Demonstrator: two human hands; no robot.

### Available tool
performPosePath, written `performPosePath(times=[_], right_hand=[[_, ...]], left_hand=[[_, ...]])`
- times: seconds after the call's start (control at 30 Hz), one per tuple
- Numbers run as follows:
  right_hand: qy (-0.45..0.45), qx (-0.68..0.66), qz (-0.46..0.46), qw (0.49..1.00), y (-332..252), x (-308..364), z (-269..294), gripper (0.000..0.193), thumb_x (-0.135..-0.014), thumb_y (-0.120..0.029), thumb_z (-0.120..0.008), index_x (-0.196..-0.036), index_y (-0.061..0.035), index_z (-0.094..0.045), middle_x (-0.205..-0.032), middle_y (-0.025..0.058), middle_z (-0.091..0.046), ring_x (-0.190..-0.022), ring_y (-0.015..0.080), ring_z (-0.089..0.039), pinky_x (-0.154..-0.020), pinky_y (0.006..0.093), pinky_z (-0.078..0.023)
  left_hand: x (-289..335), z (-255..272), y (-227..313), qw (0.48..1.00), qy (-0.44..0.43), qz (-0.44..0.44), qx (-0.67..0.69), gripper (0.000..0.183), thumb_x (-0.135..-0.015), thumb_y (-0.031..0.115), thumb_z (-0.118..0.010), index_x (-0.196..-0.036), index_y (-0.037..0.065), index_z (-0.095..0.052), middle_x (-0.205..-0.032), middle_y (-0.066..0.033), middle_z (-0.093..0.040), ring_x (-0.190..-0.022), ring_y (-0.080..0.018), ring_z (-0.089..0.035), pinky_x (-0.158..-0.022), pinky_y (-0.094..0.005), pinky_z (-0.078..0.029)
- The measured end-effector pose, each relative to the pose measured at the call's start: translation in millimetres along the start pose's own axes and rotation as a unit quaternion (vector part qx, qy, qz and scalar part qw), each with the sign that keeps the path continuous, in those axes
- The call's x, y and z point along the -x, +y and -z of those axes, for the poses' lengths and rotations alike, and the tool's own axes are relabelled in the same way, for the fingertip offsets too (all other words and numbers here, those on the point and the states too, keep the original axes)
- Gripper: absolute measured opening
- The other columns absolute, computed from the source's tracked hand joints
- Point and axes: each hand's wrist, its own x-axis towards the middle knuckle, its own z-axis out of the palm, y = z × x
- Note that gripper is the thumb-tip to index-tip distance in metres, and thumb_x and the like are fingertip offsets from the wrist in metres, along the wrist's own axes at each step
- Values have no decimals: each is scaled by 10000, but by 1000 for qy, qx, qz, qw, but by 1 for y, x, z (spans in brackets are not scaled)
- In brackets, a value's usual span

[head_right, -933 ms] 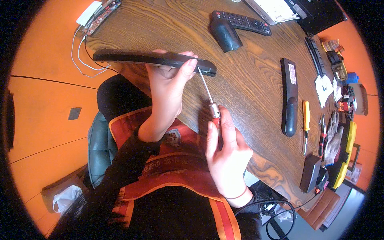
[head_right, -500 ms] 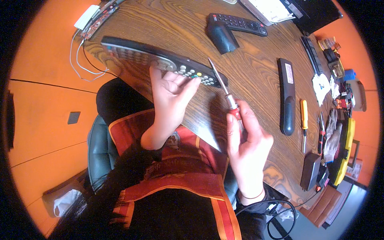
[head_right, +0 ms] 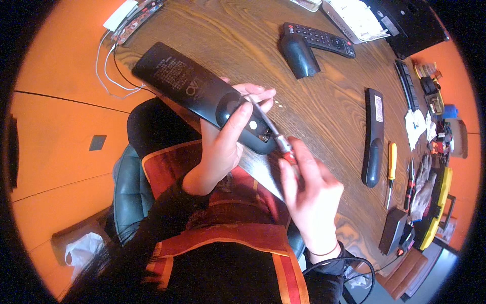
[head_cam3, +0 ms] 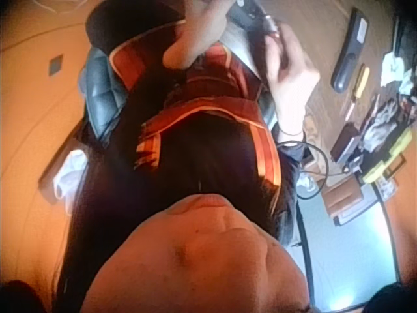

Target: The person disassembles a remote control by removing the battery cover, unscrewing the casing, and separating the internal components. They then reassemble the remote control by placing the circuit board and keypad back into the casing and closing it.

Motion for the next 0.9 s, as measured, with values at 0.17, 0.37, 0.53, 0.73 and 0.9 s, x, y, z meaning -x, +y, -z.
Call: performPosePath(times=[0.17, 0.37, 0.53, 0.73, 0.9], right_hand=[[56, -173, -92, 979, 12, -7, 6, 276, -792, -129, -621, -1023, 10, -560, -807, 68, -603, -729, 122, -559, -699, 242, -441], [38, -323, -111, 939, 17, -8, 3, 332, -765, -86, -631, -1059, 11, -509, -949, 87, -558, -878, 141, -538, -795, 259, -409], [72, -210, 147, 964, 26, -2, 28, 364, -682, -56, -660, -1030, 25, -589, -845, 129, -620, -735, 199, -616, -651, 273, -475], [-19, -114, 168, 979, 35, 4, 51, 310, -628, -26, -648, -932, 35, -645, -697, 122, -619, -534, 168, -530, -499, 254, -406], [-61, -73, 143, 985, 29, 6, 54, 298, -635, -16, -638, -928, 44, -636, -731, 138, -629, -562, 178, -550, -536, 257, -432]], left_hand=[[-5, -1, 1, 989, 50, 68, 123, 411, -936, 357, -372, -1115, -12, -398, -1068, -162, -495, -1059, -318, -517, -885, -484, -452], [-9, 0, 1, 965, 40, 86, 243, 310, -898, 244, -508, -1072, 13, -397, -934, -117, -511, -906, -260, -577, -776, -437, -519], [-9, 2, 2, 962, 68, 94, 246, 464, -895, 241, -515, -1239, 125, -227, -913, -105, -495, -845, -223, -561, -777, -452, -502], [-8, -3, -6, 979, 98, 35, 175, 610, -883, 242, -540, -1291, 107, -108, -904, -102, -518, -824, -204, -565, -781, -410, -485], [-7, 1, -9, 997, 54, -5, 52, 485, -890, 413, -447, -1235, 142, -238, -960, -99, -484, -893, -229, -555, -825, -482, -474]])
